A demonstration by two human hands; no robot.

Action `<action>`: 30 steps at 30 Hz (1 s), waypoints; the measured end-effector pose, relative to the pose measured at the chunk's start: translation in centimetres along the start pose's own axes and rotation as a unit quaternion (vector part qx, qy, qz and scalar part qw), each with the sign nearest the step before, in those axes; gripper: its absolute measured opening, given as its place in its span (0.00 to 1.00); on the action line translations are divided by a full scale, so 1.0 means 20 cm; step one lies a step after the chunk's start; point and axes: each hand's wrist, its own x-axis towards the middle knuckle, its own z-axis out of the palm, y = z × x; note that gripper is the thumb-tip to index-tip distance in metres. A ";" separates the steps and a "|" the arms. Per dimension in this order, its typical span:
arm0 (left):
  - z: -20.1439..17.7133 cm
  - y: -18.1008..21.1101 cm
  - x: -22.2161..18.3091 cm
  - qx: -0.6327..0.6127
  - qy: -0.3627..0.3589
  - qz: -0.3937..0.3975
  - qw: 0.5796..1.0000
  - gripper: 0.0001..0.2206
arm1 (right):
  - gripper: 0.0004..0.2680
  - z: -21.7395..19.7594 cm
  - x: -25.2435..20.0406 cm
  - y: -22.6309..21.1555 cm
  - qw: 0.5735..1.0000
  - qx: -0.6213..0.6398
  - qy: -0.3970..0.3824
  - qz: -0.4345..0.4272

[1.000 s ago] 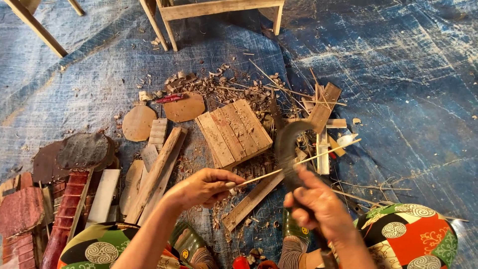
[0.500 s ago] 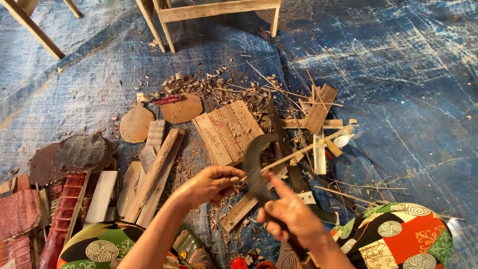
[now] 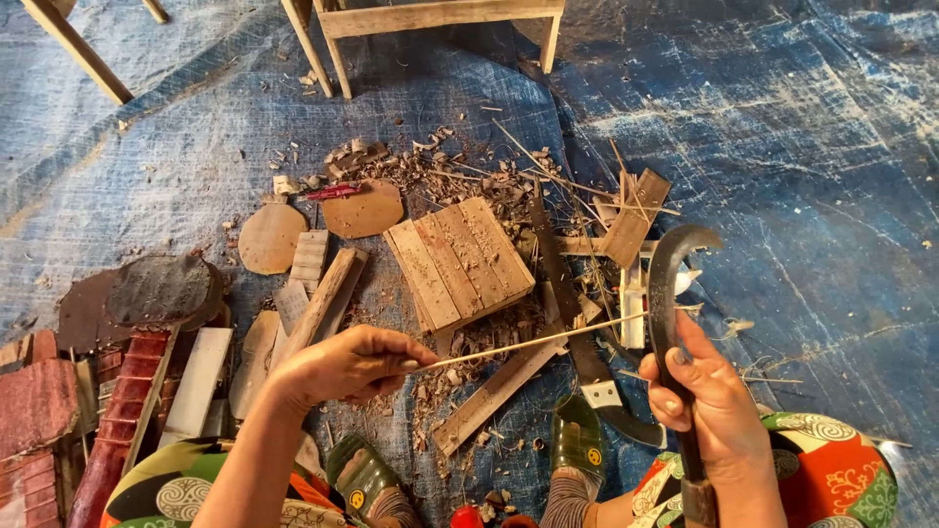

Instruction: Shaving and shaping a thin wooden rod using a sickle-like hand tool while sitting on the floor.

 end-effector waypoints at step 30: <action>0.25 0.13 0.18 -0.029 0.091 -0.090 0.991 0.12 | 0.28 0.44 -0.02 0.23 0.962 0.125 -0.112 0.217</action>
